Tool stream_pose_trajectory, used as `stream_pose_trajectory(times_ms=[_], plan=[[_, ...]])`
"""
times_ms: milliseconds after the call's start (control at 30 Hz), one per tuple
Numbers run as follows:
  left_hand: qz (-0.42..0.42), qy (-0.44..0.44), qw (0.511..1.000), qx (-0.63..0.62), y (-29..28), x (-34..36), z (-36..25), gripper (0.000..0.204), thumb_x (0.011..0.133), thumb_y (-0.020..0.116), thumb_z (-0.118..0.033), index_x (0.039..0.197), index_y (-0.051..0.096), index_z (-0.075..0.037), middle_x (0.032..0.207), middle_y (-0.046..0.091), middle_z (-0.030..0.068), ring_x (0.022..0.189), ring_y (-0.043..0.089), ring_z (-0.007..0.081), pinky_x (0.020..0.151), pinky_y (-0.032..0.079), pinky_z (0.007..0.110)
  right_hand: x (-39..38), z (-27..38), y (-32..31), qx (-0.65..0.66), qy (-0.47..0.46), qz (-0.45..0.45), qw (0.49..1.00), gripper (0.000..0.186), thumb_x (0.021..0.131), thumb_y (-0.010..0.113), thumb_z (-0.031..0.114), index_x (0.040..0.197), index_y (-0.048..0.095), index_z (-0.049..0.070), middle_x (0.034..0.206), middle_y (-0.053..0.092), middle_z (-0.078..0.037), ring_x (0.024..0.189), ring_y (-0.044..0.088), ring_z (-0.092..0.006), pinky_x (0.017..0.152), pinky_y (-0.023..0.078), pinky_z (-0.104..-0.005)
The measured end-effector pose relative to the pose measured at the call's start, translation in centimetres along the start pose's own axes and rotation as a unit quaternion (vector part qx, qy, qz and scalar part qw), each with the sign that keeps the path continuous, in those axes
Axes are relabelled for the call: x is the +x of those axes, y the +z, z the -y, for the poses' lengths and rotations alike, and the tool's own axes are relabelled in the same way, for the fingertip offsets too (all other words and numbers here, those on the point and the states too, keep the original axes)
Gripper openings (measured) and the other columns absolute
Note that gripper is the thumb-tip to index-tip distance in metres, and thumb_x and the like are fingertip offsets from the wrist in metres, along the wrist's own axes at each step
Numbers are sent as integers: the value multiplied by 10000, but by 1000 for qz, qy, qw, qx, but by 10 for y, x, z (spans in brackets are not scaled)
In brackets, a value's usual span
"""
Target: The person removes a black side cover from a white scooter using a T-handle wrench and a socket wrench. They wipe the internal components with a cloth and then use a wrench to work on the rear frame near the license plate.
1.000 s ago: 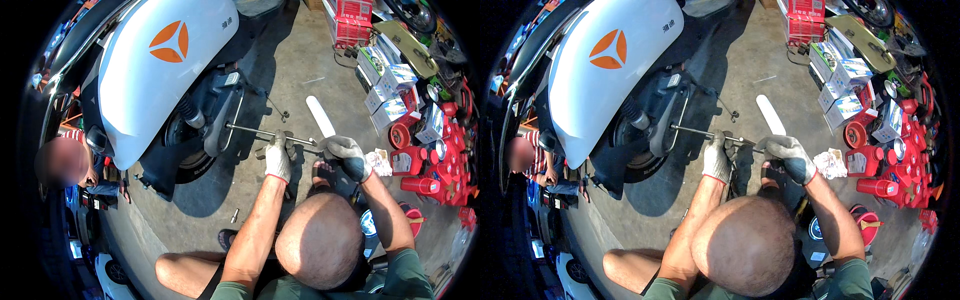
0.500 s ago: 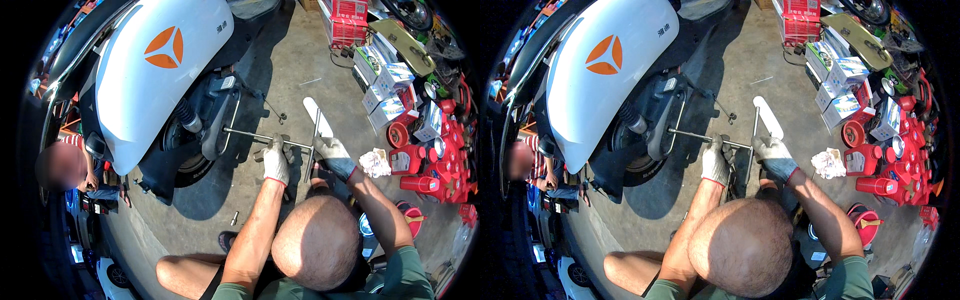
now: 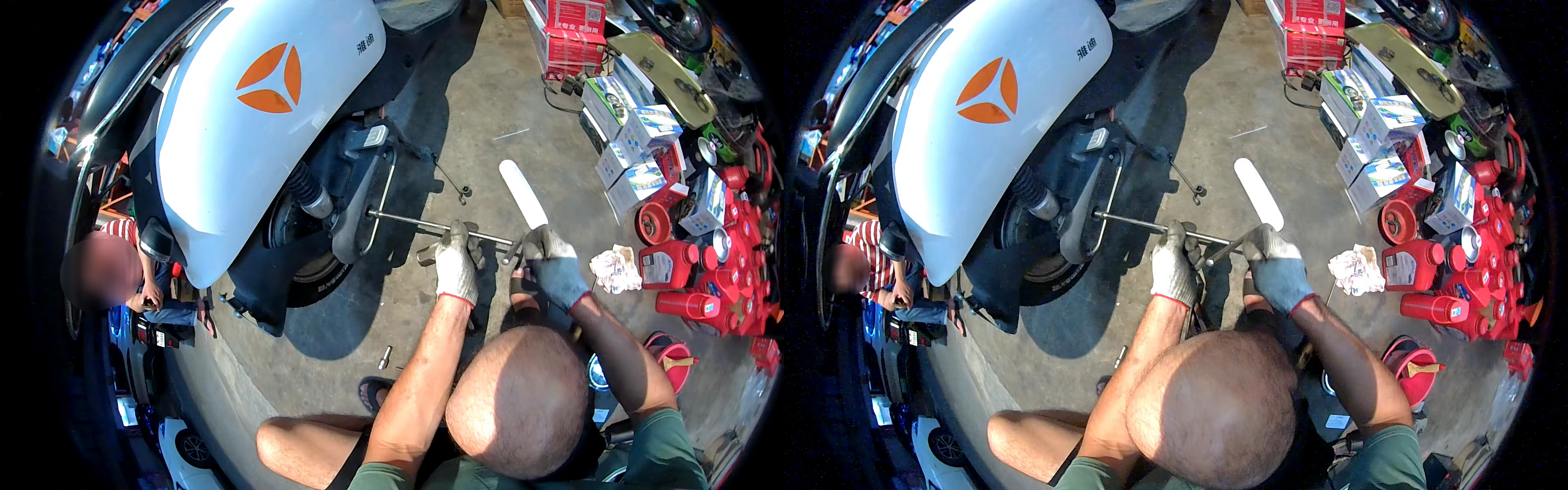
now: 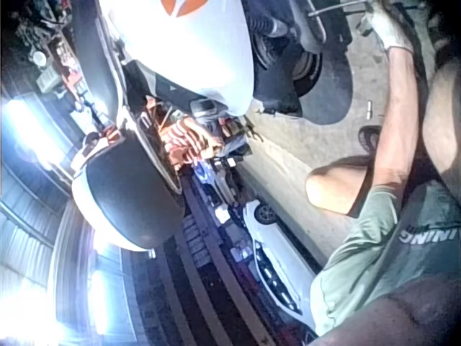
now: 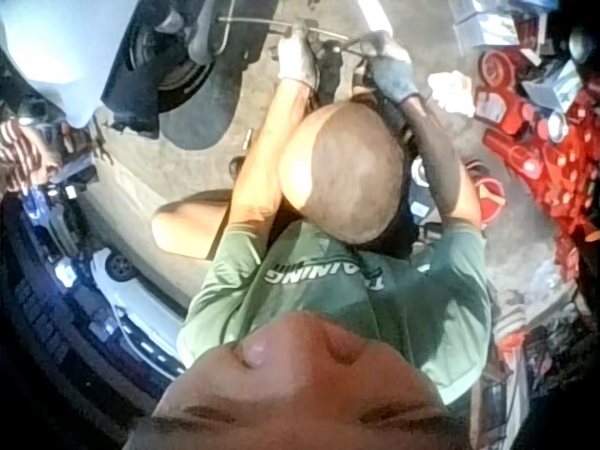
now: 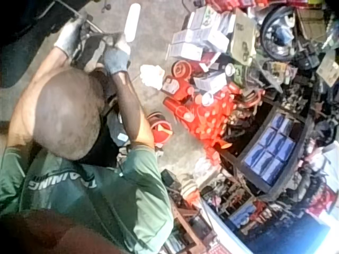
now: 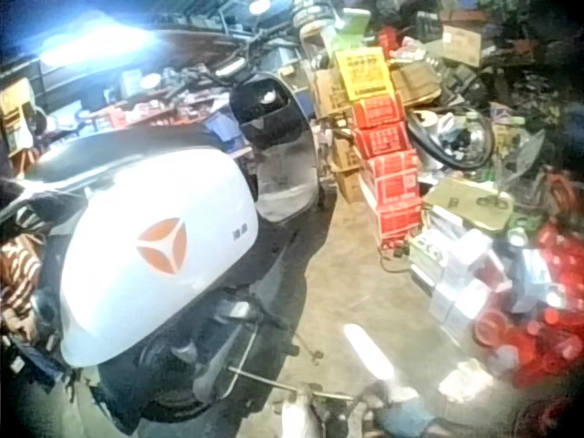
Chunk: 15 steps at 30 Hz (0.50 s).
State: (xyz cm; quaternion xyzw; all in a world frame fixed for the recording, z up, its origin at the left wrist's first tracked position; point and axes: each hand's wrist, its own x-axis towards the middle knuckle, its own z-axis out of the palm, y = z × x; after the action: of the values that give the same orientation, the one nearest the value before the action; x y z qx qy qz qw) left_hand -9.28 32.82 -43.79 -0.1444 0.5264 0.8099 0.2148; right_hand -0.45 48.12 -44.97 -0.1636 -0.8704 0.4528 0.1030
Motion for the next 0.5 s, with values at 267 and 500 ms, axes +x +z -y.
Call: stream_pose_trajectory(times_ms=[267,500], plan=[[-23,12,1000,5,0,-5,1,305,981,533,-352,878,604,-73,609,468,-35,490,398,73,446,315,226,5,13,0,30,30,89,995,179,879,614,233,949,607,69,767,624,-159,732,639,-371,631,511,-415],[-45,16,999,26,0,-1,2,303,977,541,-355,840,591,-89,619,482,-31,496,409,79,449,310,231,6,21,4,247,138,92,955,257,927,572,235,864,605,-11,611,546,-64,545,550,-131,483,431,-323]])
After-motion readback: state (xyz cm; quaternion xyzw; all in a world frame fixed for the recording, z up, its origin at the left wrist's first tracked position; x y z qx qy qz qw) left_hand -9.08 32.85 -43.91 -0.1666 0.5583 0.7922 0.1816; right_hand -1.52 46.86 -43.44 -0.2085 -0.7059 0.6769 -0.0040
